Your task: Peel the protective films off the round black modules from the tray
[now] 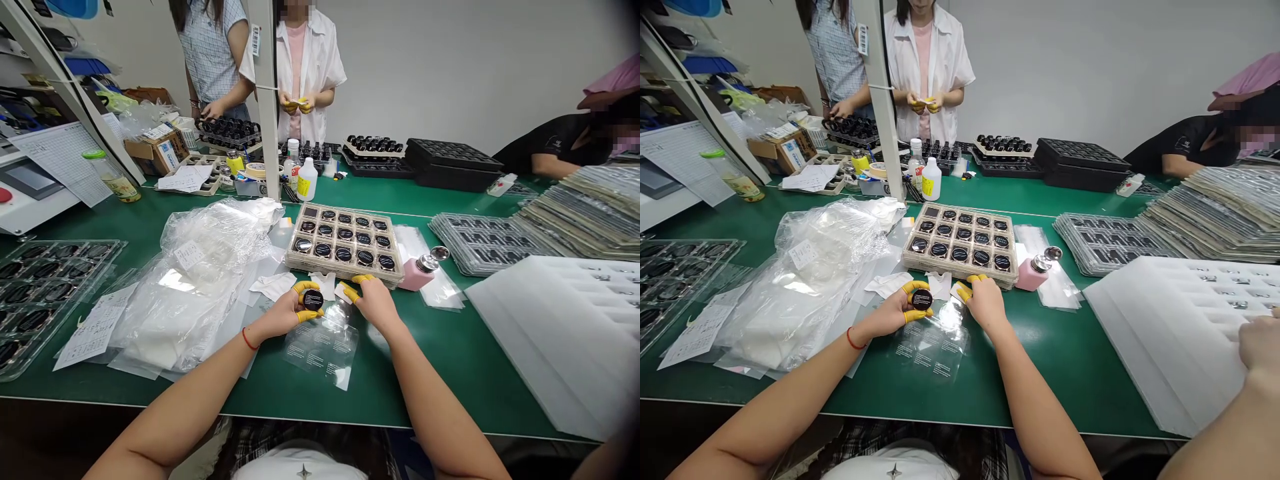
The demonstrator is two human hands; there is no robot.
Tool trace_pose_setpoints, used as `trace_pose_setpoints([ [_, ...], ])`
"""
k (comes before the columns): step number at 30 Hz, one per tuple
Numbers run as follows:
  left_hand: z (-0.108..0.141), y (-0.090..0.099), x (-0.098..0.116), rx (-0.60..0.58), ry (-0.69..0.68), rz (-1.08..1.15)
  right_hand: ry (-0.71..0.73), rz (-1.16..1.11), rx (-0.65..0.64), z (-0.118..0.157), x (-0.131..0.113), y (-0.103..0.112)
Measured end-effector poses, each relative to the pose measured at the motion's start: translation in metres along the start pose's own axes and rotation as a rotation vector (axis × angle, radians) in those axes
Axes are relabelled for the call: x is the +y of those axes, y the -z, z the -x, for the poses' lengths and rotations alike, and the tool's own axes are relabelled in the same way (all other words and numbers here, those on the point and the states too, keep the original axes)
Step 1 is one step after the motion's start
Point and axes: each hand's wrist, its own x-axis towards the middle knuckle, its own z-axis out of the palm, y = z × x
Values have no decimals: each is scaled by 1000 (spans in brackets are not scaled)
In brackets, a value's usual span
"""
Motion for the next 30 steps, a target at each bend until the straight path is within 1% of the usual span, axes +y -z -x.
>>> trace_pose_setpoints([
  [2,0,1,1,-9,10,13,-73,139,-38,-1,11,-10],
  [4,1,1,2,-11,9,14,-111,191,-47,-1,17,-19],
  [6,2,1,3,-10,9,4,-122,158,-63,-1,19,-23],
  [8,2,1,3,0,8,-10,-116,52,-91,-2,17,-19],
  [9,2,0,3,9,4,-21,-101,-24,-80,-2,15,-16],
  [11,1,0,2,29,-10,-48,-27,-207,7,1,4,-7],
  [13,1,0,1,47,-29,-67,94,-373,108,8,-14,0],
  [14,1,0,1,51,-41,-72,164,-423,129,12,-23,2],
  [16,1,-1,0,51,-66,-73,302,-430,118,22,-40,0],
  [18,1,-1,0,35,-78,-83,394,-349,109,28,-51,-6],
  [20,2,-1,1,14,-78,-122,410,-261,122,28,-54,-13],
  [23,3,-2,3,4,-82,-205,346,-207,129,21,-48,-19],
  [27,2,-2,4,-49,-43,-185,297,-216,105,16,-40,-15],
  [28,2,-2,4,-60,-30,-163,305,-221,105,16,-39,-13],
  [30,1,0,3,-67,-17,-128,369,-229,105,17,-38,-9],
])
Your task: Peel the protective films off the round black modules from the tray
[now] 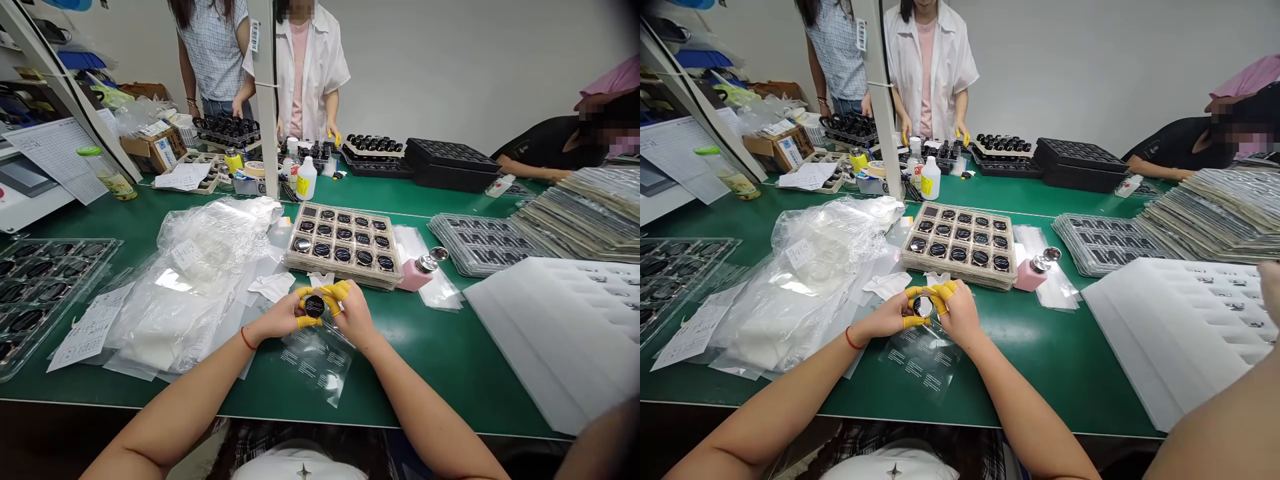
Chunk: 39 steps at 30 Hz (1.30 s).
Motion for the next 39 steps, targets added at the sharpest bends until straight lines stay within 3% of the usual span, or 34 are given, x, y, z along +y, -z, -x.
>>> trace_pose_setpoints([
  [4,0,4,-2,-13,11,46,179,80,-41,3,-3,2],
  [11,0,10,1,108,4,71,337,229,-12,7,-7,0],
  [16,0,12,5,138,0,86,322,202,2,9,-12,-2],
  [21,1,11,5,93,-8,81,190,58,95,5,-14,0],
  [25,0,8,-1,76,-17,30,197,178,82,4,-16,-3],
  [33,-1,8,-1,170,-4,90,278,321,33,11,-23,-7],
  [37,-1,10,-1,161,-23,105,245,198,41,10,-22,-7],
  [39,-1,10,0,141,-20,124,157,42,36,9,-18,-5],
])
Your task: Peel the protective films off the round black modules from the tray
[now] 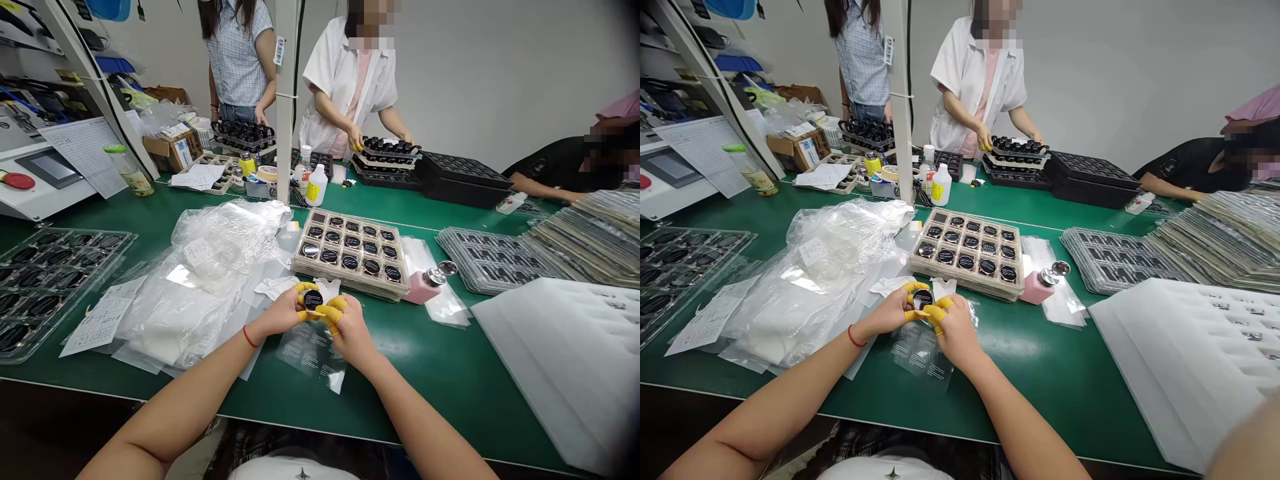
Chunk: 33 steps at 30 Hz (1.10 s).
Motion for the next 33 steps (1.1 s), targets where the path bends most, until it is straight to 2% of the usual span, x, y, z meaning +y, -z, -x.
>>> trace_pose_setpoints([
  [3,0,-1,2,2,17,12,-259,-214,90,-2,7,5],
  [5,1,-2,2,12,24,-4,-361,-271,144,-2,9,7],
  [8,2,-4,1,-8,-1,-44,-290,-234,114,0,7,5],
  [11,2,-5,1,-26,-62,-83,-157,-116,44,2,1,1],
  [14,3,-6,2,-33,-93,-105,-92,10,-2,3,-6,0],
  [21,5,-4,4,-7,-61,-182,7,191,85,4,-15,4],
  [27,5,-6,6,0,-63,-200,38,207,82,5,-12,5],
  [33,6,-11,4,-25,-73,-191,2,166,126,2,-9,2],
])
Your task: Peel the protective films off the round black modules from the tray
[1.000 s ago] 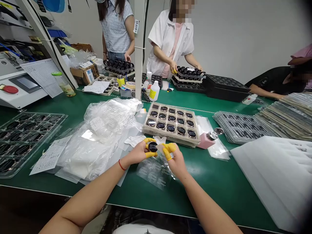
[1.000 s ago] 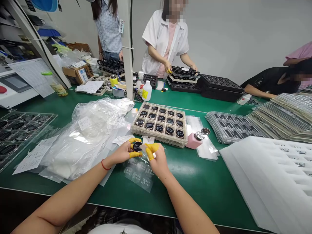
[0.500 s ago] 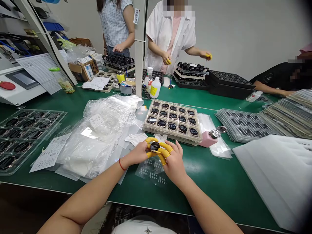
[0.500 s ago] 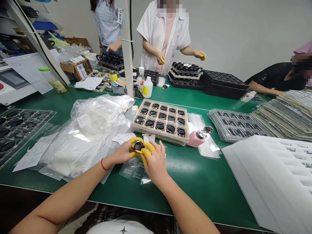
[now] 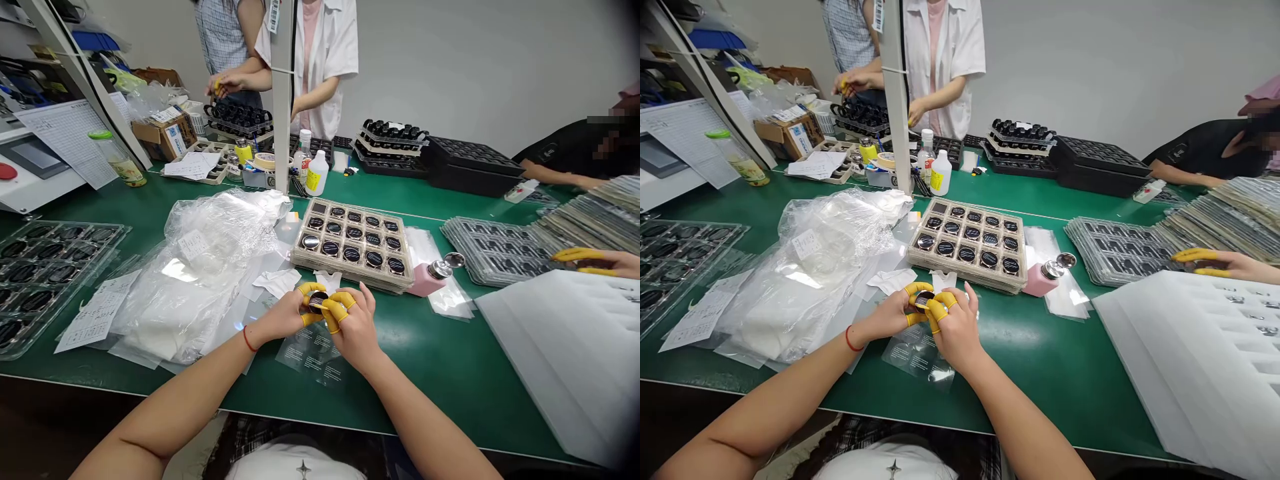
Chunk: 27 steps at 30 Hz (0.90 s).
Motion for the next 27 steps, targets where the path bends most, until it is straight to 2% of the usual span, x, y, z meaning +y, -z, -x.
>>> trace_pose_setpoints([
  [6,1,-4,-4,32,-10,-12,-81,5,3,-7,2,-4],
  [14,-2,-8,-7,-25,29,143,-160,-6,-16,-14,14,-8],
  [16,-4,-7,-8,-47,65,222,-239,-98,-23,-13,20,-9],
  [19,-6,-3,-8,-63,117,291,-472,-343,2,-10,38,-8],
  [21,-6,1,-7,-59,130,280,-573,-436,-19,-7,54,-7],
  [24,-5,5,-4,-58,141,257,-595,-245,-170,-4,73,-7],
  [26,-5,5,-4,-55,142,257,-584,-92,-240,-3,73,-9],
  [27,-5,4,-4,-57,142,258,-578,-101,-245,-3,69,-11],
])
